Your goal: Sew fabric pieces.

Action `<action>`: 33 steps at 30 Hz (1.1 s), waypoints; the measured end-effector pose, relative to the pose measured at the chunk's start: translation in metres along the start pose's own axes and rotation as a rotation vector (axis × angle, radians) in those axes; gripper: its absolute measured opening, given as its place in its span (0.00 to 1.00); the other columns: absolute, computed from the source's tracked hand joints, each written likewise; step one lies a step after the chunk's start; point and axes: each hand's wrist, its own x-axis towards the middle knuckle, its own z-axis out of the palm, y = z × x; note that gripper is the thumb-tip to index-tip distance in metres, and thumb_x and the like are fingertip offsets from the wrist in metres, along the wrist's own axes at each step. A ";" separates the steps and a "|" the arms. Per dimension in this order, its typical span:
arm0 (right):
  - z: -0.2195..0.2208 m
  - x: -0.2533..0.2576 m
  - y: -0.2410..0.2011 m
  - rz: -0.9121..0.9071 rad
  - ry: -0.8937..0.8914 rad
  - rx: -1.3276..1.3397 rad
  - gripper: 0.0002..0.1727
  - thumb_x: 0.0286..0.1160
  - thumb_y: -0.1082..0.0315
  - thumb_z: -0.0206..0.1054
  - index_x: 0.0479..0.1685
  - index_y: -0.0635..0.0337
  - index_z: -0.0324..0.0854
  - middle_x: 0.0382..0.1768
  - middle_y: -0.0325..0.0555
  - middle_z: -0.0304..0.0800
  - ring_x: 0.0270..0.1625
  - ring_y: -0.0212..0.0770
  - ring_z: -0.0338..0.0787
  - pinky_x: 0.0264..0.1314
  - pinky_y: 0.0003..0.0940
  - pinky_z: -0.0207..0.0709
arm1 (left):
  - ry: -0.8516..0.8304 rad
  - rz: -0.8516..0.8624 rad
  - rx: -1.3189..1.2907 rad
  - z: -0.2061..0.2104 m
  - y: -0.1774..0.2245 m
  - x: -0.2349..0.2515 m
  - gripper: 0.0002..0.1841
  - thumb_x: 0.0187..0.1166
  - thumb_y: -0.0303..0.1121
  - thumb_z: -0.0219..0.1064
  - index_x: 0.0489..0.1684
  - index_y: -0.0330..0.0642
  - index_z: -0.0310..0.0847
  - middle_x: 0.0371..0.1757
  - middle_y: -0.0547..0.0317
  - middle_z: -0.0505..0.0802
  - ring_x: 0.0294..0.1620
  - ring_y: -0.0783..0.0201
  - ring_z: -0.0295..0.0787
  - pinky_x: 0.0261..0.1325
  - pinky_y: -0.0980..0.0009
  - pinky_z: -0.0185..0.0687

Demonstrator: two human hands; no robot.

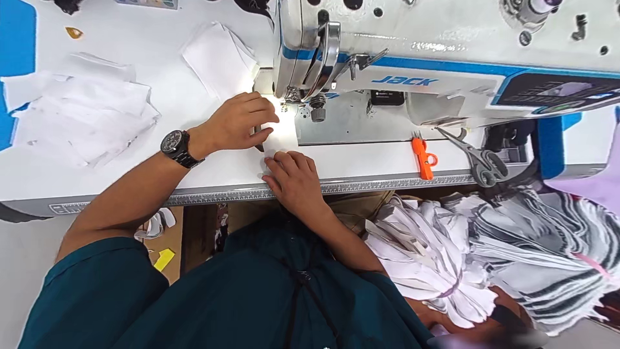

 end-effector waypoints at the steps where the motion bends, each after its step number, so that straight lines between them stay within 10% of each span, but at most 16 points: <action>1: -0.003 -0.004 0.004 -0.030 -0.022 0.034 0.20 0.88 0.47 0.57 0.63 0.45 0.89 0.61 0.41 0.91 0.66 0.49 0.86 0.70 0.48 0.74 | -0.038 0.001 -0.018 0.003 0.000 -0.001 0.15 0.82 0.37 0.63 0.55 0.40 0.92 0.56 0.46 0.94 0.58 0.47 0.89 0.61 0.53 0.83; 4: -0.008 -0.012 0.020 -0.067 -0.027 0.108 0.19 0.90 0.51 0.57 0.66 0.43 0.88 0.64 0.41 0.91 0.70 0.48 0.85 0.77 0.51 0.71 | -0.153 -0.015 -0.001 0.009 0.004 0.000 0.14 0.84 0.39 0.63 0.47 0.42 0.93 0.53 0.49 0.92 0.54 0.49 0.88 0.56 0.53 0.82; 8: -0.012 -0.007 0.037 0.173 0.133 0.122 0.13 0.85 0.57 0.64 0.52 0.50 0.93 0.52 0.43 0.94 0.58 0.46 0.90 0.58 0.44 0.80 | -0.095 -0.041 -0.009 0.012 0.002 0.001 0.15 0.85 0.39 0.64 0.34 0.37 0.88 0.51 0.44 0.92 0.54 0.47 0.89 0.54 0.53 0.83; 15: -0.009 0.013 0.043 0.325 0.113 0.040 0.20 0.76 0.47 0.71 0.50 0.53 0.91 0.47 0.47 0.90 0.52 0.50 0.88 0.49 0.47 0.78 | -0.135 -0.123 0.005 0.019 -0.001 0.009 0.17 0.89 0.36 0.58 0.66 0.42 0.88 0.54 0.44 0.90 0.60 0.45 0.86 0.64 0.52 0.79; 20: -0.007 0.010 0.044 0.311 0.132 0.053 0.19 0.77 0.48 0.71 0.51 0.52 0.92 0.47 0.46 0.90 0.52 0.50 0.87 0.50 0.46 0.77 | -0.077 -0.078 0.030 0.018 0.003 0.009 0.11 0.86 0.33 0.60 0.45 0.37 0.89 0.48 0.42 0.88 0.54 0.43 0.85 0.60 0.51 0.80; 26: -0.010 0.012 0.043 0.308 0.110 0.062 0.17 0.76 0.50 0.72 0.52 0.52 0.91 0.49 0.47 0.90 0.53 0.50 0.88 0.51 0.47 0.78 | -0.145 0.053 0.212 0.012 -0.001 0.008 0.13 0.88 0.25 0.55 0.51 0.39 0.89 0.52 0.47 0.93 0.58 0.45 0.89 0.60 0.52 0.81; 33: -0.124 0.054 -0.004 -0.192 0.323 1.040 0.22 0.81 0.64 0.70 0.67 0.69 0.78 0.58 0.49 0.92 0.54 0.35 0.92 0.49 0.29 0.88 | -0.070 -0.041 -0.069 0.001 0.006 0.012 0.12 0.85 0.30 0.60 0.44 0.35 0.92 0.48 0.41 0.93 0.56 0.42 0.90 0.59 0.47 0.81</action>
